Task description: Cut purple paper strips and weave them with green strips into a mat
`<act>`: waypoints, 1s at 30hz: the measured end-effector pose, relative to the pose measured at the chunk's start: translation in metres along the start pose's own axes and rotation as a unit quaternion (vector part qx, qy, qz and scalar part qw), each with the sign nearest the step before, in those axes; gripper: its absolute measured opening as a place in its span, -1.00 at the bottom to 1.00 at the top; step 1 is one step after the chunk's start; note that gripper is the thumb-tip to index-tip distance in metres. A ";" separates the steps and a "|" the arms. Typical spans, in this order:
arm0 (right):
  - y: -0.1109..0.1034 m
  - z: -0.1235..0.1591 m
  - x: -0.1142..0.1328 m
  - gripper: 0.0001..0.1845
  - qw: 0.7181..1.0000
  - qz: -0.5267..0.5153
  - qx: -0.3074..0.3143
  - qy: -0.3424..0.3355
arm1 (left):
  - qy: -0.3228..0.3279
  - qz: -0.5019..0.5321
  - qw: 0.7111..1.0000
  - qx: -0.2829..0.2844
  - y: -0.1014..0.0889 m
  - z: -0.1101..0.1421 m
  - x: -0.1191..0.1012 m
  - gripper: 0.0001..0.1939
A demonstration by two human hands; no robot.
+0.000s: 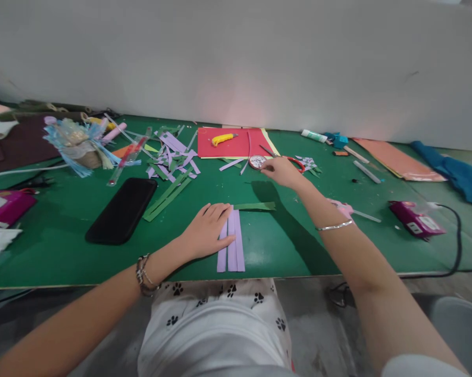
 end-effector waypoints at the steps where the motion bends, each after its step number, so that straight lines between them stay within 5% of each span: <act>1: 0.000 -0.003 -0.002 -0.84 1.000 -0.016 -0.008 0.018 | -0.003 0.000 1.000 0.002 0.000 0.000 0.000 -0.38; 5: 0.007 -0.014 -0.003 -0.80 0.995 -0.076 0.015 0.057 | -0.012 0.005 1.000 0.013 -0.002 0.000 -0.002 -0.37; 12: 0.030 -0.036 0.025 -0.85 0.994 -0.091 0.050 0.027 | -0.012 0.007 1.000 0.017 -0.003 0.000 -0.003 -0.36; 17: 0.024 -0.041 0.045 -0.74 0.995 -0.092 -0.012 0.034 | -0.008 0.005 1.000 0.018 -0.004 0.001 -0.004 -0.37; 22: 0.003 0.005 0.060 -0.64 0.983 -0.107 -0.127 -0.080 | -0.015 0.010 1.000 0.021 -0.003 0.000 -0.004 -0.36; 25: 0.009 0.043 0.068 -0.66 0.980 -0.086 -0.050 -0.175 | -0.013 0.014 1.000 0.008 -0.001 0.000 -0.004 -0.35; 30: 0.029 0.066 0.067 -0.80 0.986 -0.073 0.024 -0.146 | -0.003 0.022 1.000 -0.011 0.001 0.000 -0.001 -0.37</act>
Point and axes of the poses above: each hand's wrist, its own z-axis away from the middle knuckle, its own y-axis out of the palm, x = y × z, the point moved 3 cm from there along -z, towards the middle knuckle, and after that the axes turned 14 degrees about z, right-handed, at the moved point
